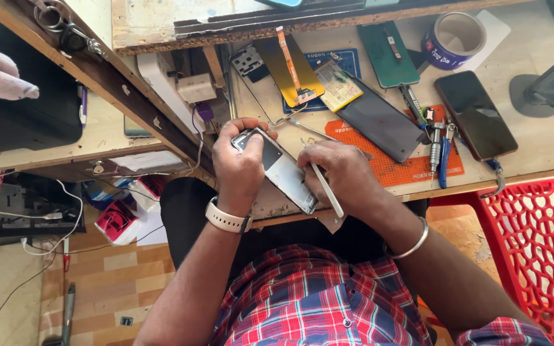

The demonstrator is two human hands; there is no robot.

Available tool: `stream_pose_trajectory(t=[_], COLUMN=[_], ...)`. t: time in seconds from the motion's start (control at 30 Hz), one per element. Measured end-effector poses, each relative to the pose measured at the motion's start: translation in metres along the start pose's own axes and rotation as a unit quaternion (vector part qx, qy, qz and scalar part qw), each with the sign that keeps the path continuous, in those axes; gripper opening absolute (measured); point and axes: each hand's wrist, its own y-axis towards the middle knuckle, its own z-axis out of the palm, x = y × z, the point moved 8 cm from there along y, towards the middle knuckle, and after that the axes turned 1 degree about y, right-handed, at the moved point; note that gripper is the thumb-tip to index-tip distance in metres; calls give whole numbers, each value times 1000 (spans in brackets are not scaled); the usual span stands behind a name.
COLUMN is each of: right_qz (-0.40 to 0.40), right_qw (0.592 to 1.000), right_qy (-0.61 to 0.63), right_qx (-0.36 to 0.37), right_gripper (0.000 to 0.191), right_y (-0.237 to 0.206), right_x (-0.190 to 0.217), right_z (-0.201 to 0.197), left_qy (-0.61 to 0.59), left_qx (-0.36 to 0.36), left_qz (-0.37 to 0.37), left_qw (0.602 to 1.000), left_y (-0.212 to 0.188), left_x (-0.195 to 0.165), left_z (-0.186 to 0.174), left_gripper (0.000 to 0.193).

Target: The person sits at a cluttered workbench and uses a metal spudger to pry and separate the screen assembly from the frame of a white smartphone. They work along the edges of the device, carefully lifting the display to detach it from the chassis.

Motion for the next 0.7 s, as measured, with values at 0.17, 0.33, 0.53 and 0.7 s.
stream_pose_trajectory(t=[0.17,0.33,0.53,0.7], right_qz=[148,115,52,258], right_qw=[976,986,995,962], right_qy=[118,119,84,82], right_qx=[-110,-29,-23,-45], right_gripper=[12,15,10,9], right_y=[-2,1,11,-5], right_x=[-31,-21,-5,-39], right_z=[-25,-14,1,-21], left_qy=[-20,-20,-37,-28], left_qx=[-5,-1,-2,-7], left_qz=[-2,9,2,0], left_qw=[1000,1000,999,1000], left_y=[2,0,-1,-1], left_x=[2,0,-2,0], left_z=[-1,-1,-2,-2], left_gripper=[19,18,17,17])
